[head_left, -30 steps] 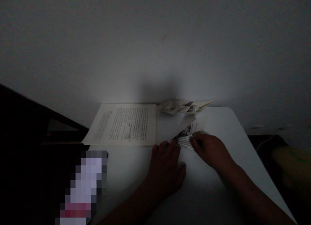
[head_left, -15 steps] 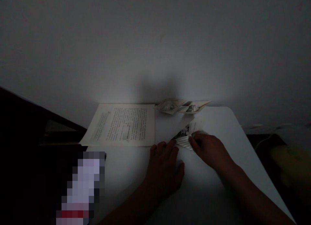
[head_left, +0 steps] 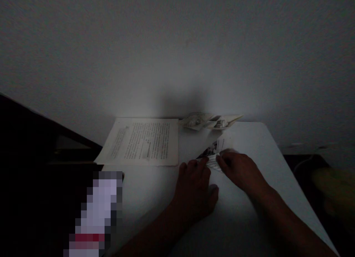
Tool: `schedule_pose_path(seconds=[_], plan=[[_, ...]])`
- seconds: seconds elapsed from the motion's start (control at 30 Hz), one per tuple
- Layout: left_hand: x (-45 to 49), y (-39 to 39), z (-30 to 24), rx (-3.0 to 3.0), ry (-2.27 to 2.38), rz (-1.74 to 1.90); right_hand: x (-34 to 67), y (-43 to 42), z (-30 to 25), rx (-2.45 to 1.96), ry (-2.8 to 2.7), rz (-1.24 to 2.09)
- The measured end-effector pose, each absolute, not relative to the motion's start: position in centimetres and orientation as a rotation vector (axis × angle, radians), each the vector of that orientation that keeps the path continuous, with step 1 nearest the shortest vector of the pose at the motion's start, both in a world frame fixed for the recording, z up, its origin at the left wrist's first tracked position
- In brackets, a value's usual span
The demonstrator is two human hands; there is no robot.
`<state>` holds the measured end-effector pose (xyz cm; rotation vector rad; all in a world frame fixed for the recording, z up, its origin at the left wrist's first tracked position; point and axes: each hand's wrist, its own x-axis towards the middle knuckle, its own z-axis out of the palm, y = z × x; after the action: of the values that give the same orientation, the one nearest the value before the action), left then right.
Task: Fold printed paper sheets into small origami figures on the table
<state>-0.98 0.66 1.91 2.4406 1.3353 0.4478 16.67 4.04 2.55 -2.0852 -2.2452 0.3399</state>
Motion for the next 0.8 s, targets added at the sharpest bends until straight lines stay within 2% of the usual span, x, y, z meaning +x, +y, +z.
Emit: schedule_pose_path(seconds=[0.33, 0.8], plan=[[-1.39, 0.04, 1.94, 2.436, 1.546, 0.460, 16.68, 4.18, 2.48, -2.088, -2.248, 0.339], [-1.64, 0.34, 1.29, 2.426, 1.576, 0.513, 17.15, 4.07, 2.21, -2.035, -2.229, 0.419]])
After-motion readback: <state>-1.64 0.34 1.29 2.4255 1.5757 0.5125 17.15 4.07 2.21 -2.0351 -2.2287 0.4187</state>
